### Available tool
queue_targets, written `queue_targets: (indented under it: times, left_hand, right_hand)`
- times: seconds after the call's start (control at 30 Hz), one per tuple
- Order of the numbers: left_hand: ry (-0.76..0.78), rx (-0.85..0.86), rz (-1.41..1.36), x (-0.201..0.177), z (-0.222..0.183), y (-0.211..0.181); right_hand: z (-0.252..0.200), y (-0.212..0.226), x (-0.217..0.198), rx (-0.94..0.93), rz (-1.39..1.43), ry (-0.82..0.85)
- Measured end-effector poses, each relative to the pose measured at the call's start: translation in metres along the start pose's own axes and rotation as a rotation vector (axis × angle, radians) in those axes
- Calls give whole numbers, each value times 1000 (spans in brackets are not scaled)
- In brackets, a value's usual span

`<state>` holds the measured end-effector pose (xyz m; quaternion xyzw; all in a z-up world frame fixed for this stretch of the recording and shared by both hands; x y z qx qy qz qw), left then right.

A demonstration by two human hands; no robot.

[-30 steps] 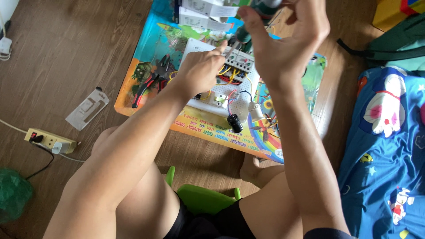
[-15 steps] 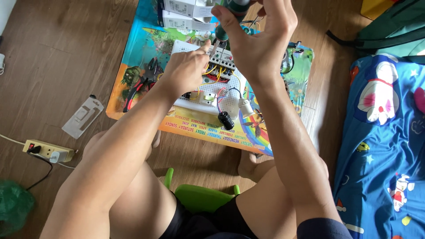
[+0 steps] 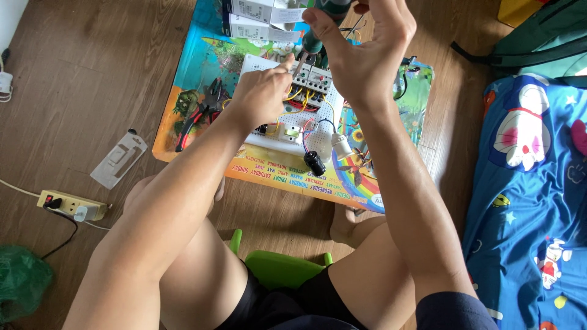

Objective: The person strips wires and secures them to a terminal block using an electric screwdriver.

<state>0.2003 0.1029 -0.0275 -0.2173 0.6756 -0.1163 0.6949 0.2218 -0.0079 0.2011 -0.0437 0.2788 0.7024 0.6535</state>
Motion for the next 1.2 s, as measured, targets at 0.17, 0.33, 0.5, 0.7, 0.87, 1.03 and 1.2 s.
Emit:
queue_targets:
  times: [0.17, 0.33, 0.5, 0.7, 0.87, 1.03, 1.2]
  left_hand:
    - [-7, 18, -19, 2, -1, 3]
    - [-146, 52, -94, -2, 0, 9]
    - [-85, 5, -105, -5, 2, 4]
    - [-48, -10, -80, 2, 4, 6]
    - [-45, -6, -125, 1, 4, 8]
    - [-49, 23, -95, 5, 3, 9]
    - [-54, 0, -87, 10, 9, 13]
  right_hand:
    - [0, -15, 3, -19, 132, 157]
    - [18, 13, -2, -115, 113, 405]
    - [18, 24, 37, -468, -687, 678]
    - [-4, -8, 98, -516, -1037, 1335]
    - [-5, -14, 110, -431, -928, 1339]
    - [5, -7, 96, -191, -694, 1174]
    - [22, 19, 82, -81, -322, 1029]
Point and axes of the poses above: each hand's wrist, its own z-axis towards the middle knuckle, its own x-axis out of the palm, y = z × x, the point moved 10 cm from there along z, towards the middle knuckle, and after that the axes turned 9 degrees about -z, right-handed, at the moved point
